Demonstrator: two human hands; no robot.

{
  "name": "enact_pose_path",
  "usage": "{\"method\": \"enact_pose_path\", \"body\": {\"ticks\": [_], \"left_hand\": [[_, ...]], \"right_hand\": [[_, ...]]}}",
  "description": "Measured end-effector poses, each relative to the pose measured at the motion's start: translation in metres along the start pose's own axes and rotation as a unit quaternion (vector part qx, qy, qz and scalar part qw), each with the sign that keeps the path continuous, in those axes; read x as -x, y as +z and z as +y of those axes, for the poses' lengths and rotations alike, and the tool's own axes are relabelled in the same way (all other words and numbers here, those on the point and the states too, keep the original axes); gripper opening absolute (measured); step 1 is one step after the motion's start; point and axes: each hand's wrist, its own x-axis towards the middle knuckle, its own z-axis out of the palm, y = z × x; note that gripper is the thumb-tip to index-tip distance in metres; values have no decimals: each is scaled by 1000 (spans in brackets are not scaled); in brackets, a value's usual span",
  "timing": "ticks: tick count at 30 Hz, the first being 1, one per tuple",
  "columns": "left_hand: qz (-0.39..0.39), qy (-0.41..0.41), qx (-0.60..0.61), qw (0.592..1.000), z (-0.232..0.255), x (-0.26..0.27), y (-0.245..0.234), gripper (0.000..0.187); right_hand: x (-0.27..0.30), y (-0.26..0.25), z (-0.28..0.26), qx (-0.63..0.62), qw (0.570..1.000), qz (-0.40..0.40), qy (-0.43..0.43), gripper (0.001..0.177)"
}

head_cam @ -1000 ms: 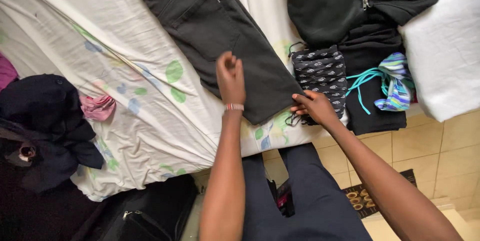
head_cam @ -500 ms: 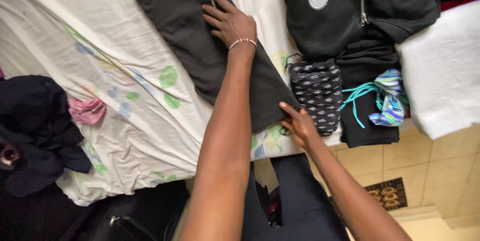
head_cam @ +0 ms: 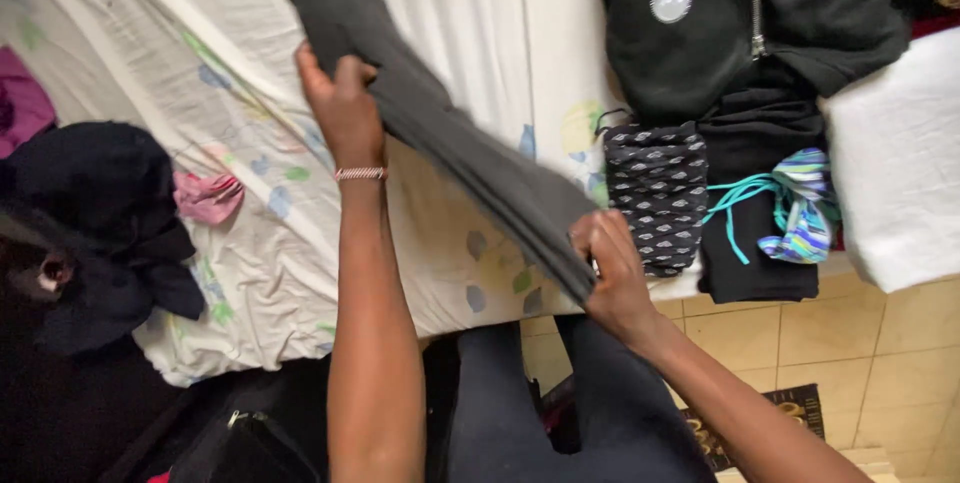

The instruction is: The person folds a pair of black pants and a teal t-shirt by hand on a bed, placing them onto a stack of other clothes.

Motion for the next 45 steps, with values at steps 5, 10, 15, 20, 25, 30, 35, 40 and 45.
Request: {"method": "enact_pose_path", "body": {"ticks": [5,10,15,20,25,30,35,40,45], "left_hand": [[9,-78,425,902,11,35,-68,52],[-8,-214,139,967,-153,189,9,45],[-84,-252,213,940,-82,277,13,50],[-131,-383,180,896,-56,340,-12,43],[-158,-430,153,876,-69,346,-6,47],[-172,-443,106,874,-72,346,-5,48],[-130,-387,118,905,-75,366,0,30],[-128,-370,59,918,-63,363,4,26],[-80,-368,120,919,-65,369,9,26]], "right_hand": [[23,12,-24,160,969,-46,-181,41],[34,40,-10,229,942,-229,-86,44],[62,44,78,170,936,-300,66,46],[41,15,116,-43,934,-46,353,47],[9,20,123,-128,920,-41,368,52],[11,23,124,-78,933,-54,346,37],[23,27,122,-30,927,-4,373,20],[36,31,137,-140,930,19,339,19],[29,24,125,-168,925,19,339,23]]}}
